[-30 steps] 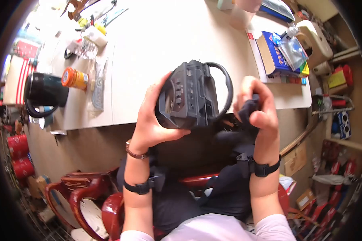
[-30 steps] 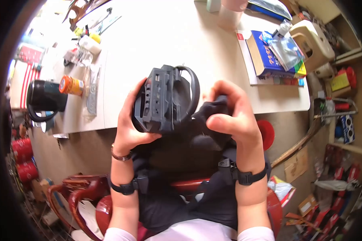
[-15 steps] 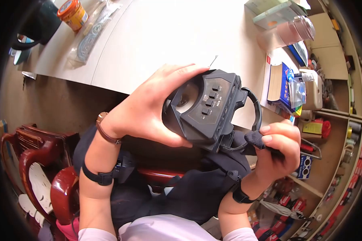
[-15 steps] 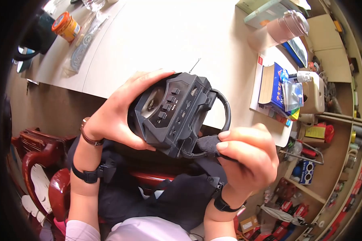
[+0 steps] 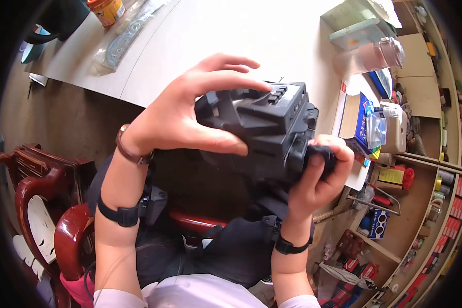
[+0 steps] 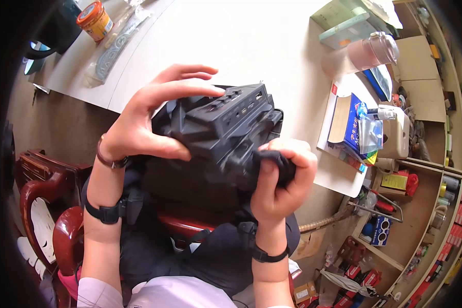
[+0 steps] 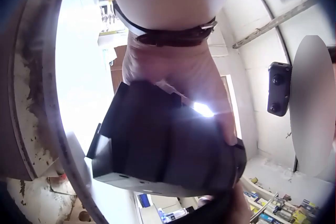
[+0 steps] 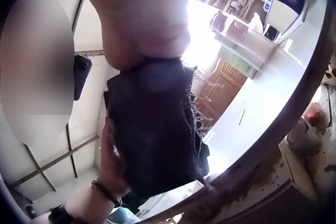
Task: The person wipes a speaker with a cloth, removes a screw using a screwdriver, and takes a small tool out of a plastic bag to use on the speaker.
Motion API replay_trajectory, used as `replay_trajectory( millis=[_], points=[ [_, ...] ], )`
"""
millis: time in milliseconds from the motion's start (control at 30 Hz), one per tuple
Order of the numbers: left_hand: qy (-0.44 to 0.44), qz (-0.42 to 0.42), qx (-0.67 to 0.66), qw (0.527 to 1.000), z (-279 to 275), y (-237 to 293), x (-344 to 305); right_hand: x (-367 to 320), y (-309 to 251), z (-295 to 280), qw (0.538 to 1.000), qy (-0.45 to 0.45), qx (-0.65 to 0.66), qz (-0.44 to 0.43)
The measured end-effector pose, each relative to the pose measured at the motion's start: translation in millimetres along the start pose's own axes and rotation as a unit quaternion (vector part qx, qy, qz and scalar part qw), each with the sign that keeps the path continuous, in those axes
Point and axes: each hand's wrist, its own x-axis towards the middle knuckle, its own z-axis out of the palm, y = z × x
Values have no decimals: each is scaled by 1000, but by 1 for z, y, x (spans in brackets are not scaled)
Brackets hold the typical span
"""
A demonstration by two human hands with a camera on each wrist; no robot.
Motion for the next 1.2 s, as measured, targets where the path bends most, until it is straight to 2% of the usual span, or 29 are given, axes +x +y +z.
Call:
replay_trajectory(
  millis=[33, 67, 133, 200, 267, 333, 400, 467, 533, 600, 667, 700, 733, 833, 933, 1100, 1200],
  points=[
    [67, -25, 82, 994, 4, 6, -5, 1, 1, 4, 997, 44, -47, 35],
    [96, -5, 162, 982, 7, 12, -5, 0, 2, 8, 989, 87, -93, 75],
    [152, -1, 197, 968, 22, 19, -7, -9, 7, 12, 983, 89, -137, 86],
    [101, 13, 289, 952, 28, 24, -6, -15, 11, 25, 979, 150, -86, 106],
    [89, 20, 311, 946, 25, 20, -5, -10, 2, 27, 980, 139, -79, 115],
    [102, 24, 302, 948, 22, 10, -8, -6, -1, 22, 982, 125, -72, 123],
    [115, 34, 290, 949, 18, 8, -9, 2, 0, 6, 990, -48, -130, -22],
    [89, 46, 258, 961, 14, 7, -11, 9, 1, 0, 992, -29, -116, -33],
    [82, 43, 251, 964, 13, 11, -12, 17, -2, -6, 988, 0, -155, -6],
    [70, 43, 245, 966, 12, 13, -12, 18, -3, -9, 989, -21, -149, 7],
    [66, 40, 244, 967, 12, 13, -12, 17, -1, -9, 993, -48, -89, 67],
    [62, 41, 244, 967, 13, 14, -12, 14, -4, -5, 992, -10, -46, 113],
    [58, 45, 243, 967, 13, 14, -12, 15, -2, -8, 992, -5, -48, 113],
    [51, 52, 235, 969, 15, 15, -11, 26, 2, -18, 992, -90, -88, -4],
    [48, 56, 241, 968, 18, 17, -12, 26, -4, -22, 983, -93, -147, -57],
    [51, 56, 241, 968, 19, 16, -12, 16, -11, -20, 990, -79, -117, -22],
    [54, 56, 238, 968, 18, 15, -13, 13, -10, -18, 987, -80, -128, -52]
  ],
)
